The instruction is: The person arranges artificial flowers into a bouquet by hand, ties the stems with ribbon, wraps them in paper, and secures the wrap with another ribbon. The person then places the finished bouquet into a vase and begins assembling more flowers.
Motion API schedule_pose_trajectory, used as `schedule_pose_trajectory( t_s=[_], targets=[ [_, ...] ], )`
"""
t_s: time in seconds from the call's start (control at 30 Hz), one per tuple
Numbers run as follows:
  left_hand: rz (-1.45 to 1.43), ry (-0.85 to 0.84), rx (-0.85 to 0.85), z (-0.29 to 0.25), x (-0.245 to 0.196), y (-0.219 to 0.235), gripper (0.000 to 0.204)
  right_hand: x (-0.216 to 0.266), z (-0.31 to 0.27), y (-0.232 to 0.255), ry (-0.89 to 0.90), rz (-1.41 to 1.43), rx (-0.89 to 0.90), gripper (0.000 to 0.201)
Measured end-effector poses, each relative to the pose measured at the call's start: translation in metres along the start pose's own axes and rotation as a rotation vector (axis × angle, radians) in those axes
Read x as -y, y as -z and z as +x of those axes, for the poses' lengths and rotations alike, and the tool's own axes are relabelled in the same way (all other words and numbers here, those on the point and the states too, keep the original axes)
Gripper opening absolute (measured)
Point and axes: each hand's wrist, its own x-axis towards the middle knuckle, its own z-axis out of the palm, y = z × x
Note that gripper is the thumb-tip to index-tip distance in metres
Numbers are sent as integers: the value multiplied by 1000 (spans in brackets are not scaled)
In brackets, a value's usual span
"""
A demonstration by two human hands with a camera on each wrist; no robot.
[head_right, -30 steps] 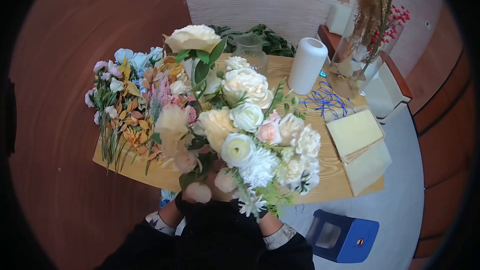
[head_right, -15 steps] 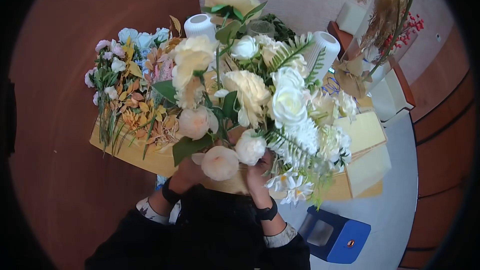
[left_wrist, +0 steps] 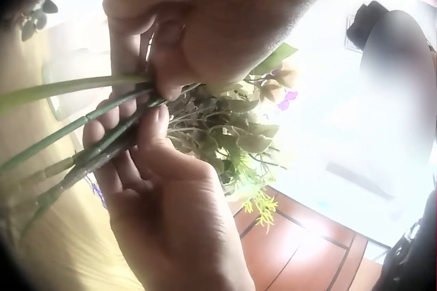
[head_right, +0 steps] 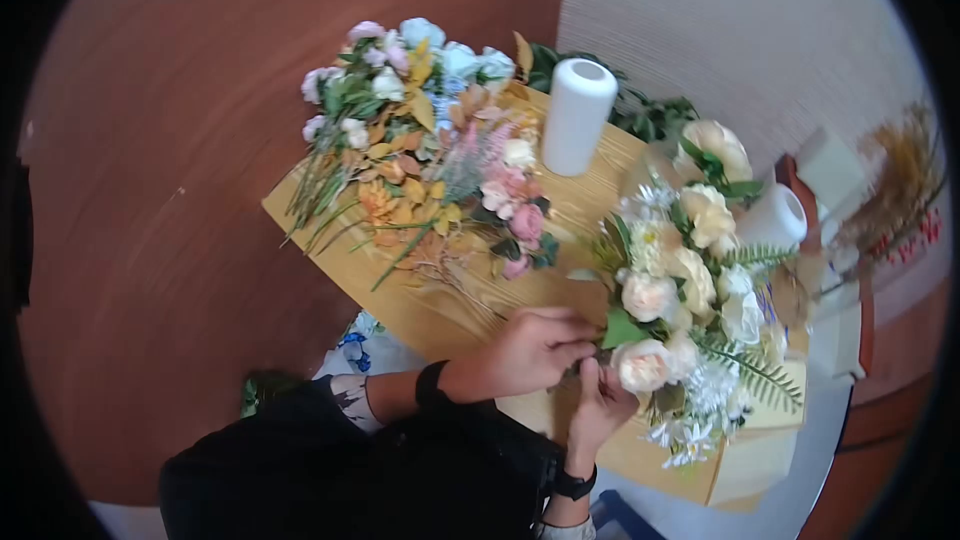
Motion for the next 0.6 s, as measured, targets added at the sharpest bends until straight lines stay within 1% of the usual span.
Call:
schedule_pose_trajectory(
  t_s=[0.03, 0.07, 0.13, 0.17, 0.2, 0.27, 0.3, 0.33, 0.37, 0.4, 0.43, 0.47, 0.5, 0.53, 0.57, 0.6],
  targets=[
    [-38, 24, -20, 0, -1, -1, 11, -2, 0, 3, -8, 3, 5, 21],
    [-27, 20, -37, -1, -2, 3, 11, -4, 0, 4, -18, 4, 5, 15],
    [0, 258, 92, 1, -12, 10, 14, -9, 1, 0, 17, 15, 5, 11],
    [12, 281, 66, 3, -19, 10, 21, -14, 2, 0, 46, 23, -9, 12],
    [13, 280, 60, 3, -18, 10, 21, -21, 3, 0, 49, 23, -3, 12],
    [-17, 92, -30, 1, -13, 7, 13, -37, 4, 0, 48, -27, -51, 23],
    [-16, 90, -32, 1, -12, 5, 13, -39, 2, -2, -16, 88, -51, 28],
    [-34, 133, -38, -1, -12, 4, 9, -39, 1, -5, -14, 88, -49, 28],
    [-51, 176, -44, -2, -11, 3, 9, -39, 0, -9, 32, 59, -82, 15],
    [-49, 174, -48, -4, -12, 1, 9, -37, -1, -14, 77, 31, -115, 12],
    [-111, 246, -40, -7, -14, -1, 13, -33, -3, -19, 101, 74, -161, 12],
    [-173, 319, -32, -10, -15, -3, 17, -27, -4, -21, 102, 75, -158, 12],
    [-172, 318, -34, -14, -12, -5, 17, -21, -6, -22, 183, -14, -183, 12],
    [-148, 226, -72, -17, -7, -9, 18, -19, -6, -23, 265, -105, -209, 13],
    [-124, 133, -109, -19, -3, -11, 18, -33, -4, -8, 185, -193, -120, 11],
    [-125, 133, -111, -19, -5, -13, 18, -37, -8, -8, 89, -447, -177, 9]
  ],
)
